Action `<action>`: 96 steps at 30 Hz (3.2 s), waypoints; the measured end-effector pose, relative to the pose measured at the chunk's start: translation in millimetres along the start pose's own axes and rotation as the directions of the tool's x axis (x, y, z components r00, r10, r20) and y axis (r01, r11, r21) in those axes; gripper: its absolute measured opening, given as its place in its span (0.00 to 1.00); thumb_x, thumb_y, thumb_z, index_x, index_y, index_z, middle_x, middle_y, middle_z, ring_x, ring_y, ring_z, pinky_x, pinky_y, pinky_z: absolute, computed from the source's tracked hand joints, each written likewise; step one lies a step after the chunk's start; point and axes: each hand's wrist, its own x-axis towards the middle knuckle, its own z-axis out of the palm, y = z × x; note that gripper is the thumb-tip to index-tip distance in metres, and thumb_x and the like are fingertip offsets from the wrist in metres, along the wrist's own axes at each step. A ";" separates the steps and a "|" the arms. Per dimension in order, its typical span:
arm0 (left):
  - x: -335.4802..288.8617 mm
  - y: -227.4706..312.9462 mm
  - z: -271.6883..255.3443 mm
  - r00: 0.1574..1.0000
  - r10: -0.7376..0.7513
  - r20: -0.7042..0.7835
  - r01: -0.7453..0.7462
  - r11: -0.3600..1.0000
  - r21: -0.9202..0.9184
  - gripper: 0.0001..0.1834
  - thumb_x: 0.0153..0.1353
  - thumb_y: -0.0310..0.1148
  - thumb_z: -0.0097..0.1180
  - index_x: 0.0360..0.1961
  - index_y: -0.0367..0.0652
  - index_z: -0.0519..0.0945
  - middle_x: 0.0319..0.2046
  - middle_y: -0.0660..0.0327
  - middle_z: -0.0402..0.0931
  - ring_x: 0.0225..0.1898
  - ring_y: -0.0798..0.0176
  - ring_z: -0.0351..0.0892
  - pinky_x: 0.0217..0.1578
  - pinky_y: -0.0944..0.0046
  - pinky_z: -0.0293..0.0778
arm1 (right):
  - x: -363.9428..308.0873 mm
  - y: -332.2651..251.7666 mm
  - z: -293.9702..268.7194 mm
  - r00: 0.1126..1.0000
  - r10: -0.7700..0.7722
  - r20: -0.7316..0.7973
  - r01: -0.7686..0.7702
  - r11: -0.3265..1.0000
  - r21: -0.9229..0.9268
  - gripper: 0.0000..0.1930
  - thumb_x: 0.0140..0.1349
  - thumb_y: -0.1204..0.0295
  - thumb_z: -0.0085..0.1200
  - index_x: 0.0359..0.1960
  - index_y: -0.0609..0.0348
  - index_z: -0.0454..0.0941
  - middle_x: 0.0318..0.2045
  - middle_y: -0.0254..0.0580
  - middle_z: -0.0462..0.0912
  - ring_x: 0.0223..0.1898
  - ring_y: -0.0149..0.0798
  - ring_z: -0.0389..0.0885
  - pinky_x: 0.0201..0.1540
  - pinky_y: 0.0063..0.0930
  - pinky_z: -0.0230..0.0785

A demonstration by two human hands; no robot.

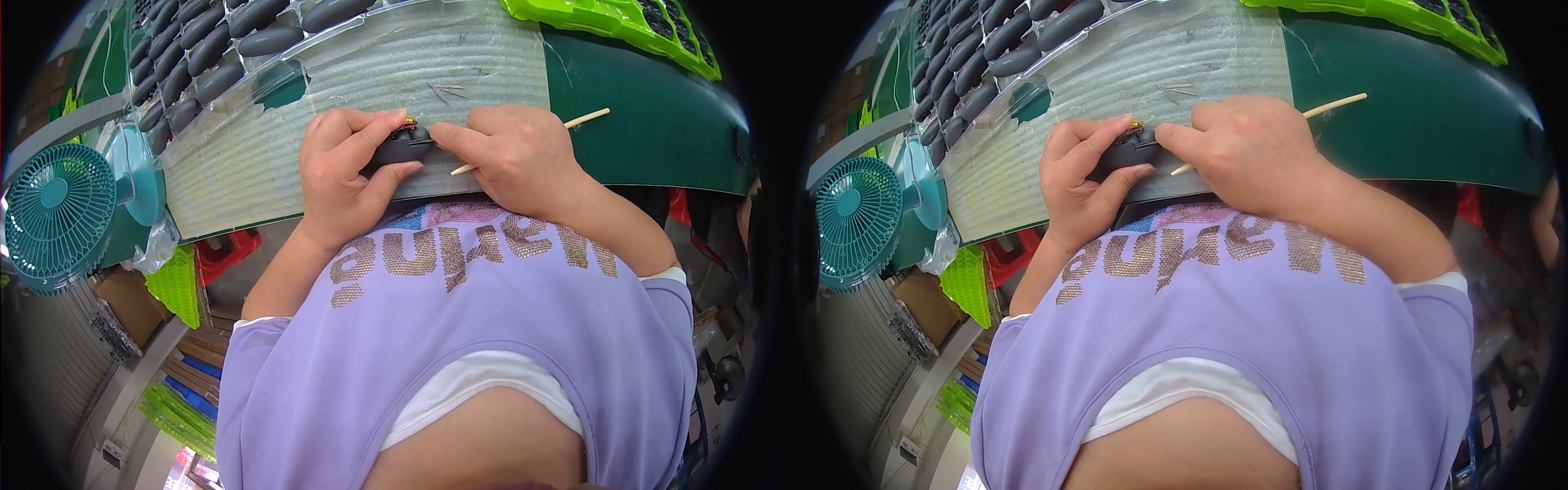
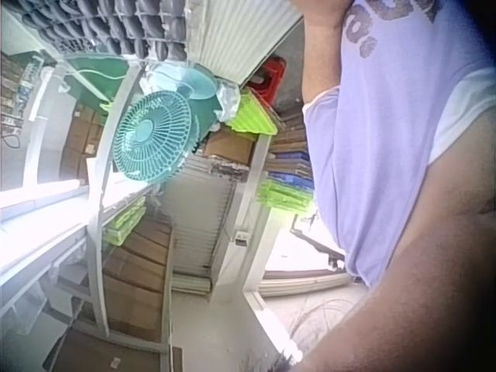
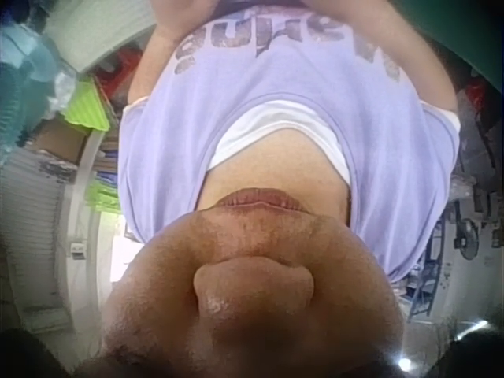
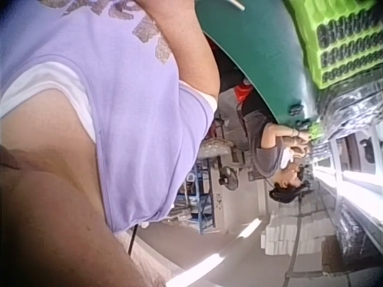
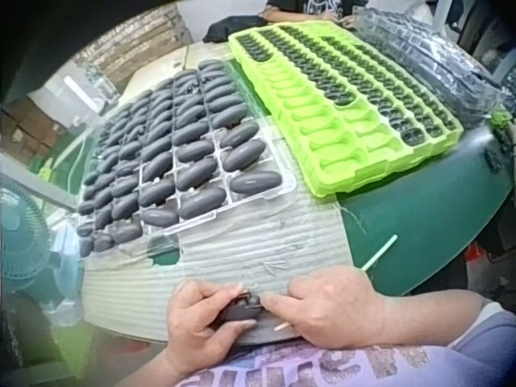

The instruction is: The person assembles small electronic housings by inserting batteries and circuit boards into plastic shells, then prying the components into place with a wooden stick.

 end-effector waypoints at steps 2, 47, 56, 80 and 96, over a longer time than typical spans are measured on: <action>0.3 0.5 -0.9 1.000 -0.001 0.003 0.001 1.000 0.008 0.26 0.39 0.32 0.72 0.46 0.44 0.84 0.35 0.62 0.81 0.35 0.59 0.75 0.41 0.60 0.66 | -0.2 0.4 0.3 1.000 -0.001 -0.010 0.001 1.000 0.014 0.10 0.52 0.71 0.54 0.37 0.44 0.81 0.19 0.34 0.73 0.23 0.42 0.79 0.22 0.37 0.68; 0.1 -0.5 -1.8 1.000 -0.015 0.017 0.015 1.000 0.005 0.27 0.39 0.32 0.73 0.46 0.45 0.84 0.36 0.62 0.81 0.36 0.60 0.76 0.42 0.60 0.67 | 2.0 1.9 -2.2 1.000 -0.005 0.031 0.004 1.000 0.020 0.11 0.52 0.71 0.54 0.38 0.45 0.81 0.19 0.34 0.74 0.23 0.41 0.79 0.21 0.37 0.68; 0.6 0.2 -2.4 1.000 -0.015 0.017 0.015 1.000 0.009 0.27 0.39 0.32 0.73 0.46 0.45 0.84 0.36 0.63 0.81 0.36 0.60 0.76 0.42 0.60 0.67 | 2.0 2.2 -1.6 1.000 -0.006 0.029 0.005 1.000 0.019 0.11 0.51 0.71 0.55 0.38 0.45 0.81 0.19 0.34 0.74 0.24 0.41 0.79 0.22 0.37 0.68; -0.5 -1.8 0.0 1.000 0.018 -0.005 -0.018 1.000 0.006 0.28 0.38 0.30 0.73 0.46 0.45 0.84 0.36 0.61 0.81 0.36 0.60 0.76 0.41 0.60 0.67 | 5.0 -1.3 -7.0 0.995 0.003 0.101 -0.007 0.999 0.038 0.08 0.50 0.73 0.56 0.34 0.49 0.80 0.19 0.37 0.76 0.24 0.43 0.81 0.22 0.38 0.69; 0.9 -2.3 -0.3 1.000 0.008 -0.001 -0.008 1.000 -0.004 0.27 0.38 0.30 0.73 0.45 0.45 0.84 0.34 0.61 0.80 0.35 0.59 0.76 0.40 0.60 0.67 | 9.9 -2.1 -19.0 0.985 0.022 0.173 -0.025 1.000 0.017 0.07 0.52 0.74 0.54 0.34 0.51 0.78 0.23 0.39 0.78 0.28 0.45 0.82 0.28 0.39 0.72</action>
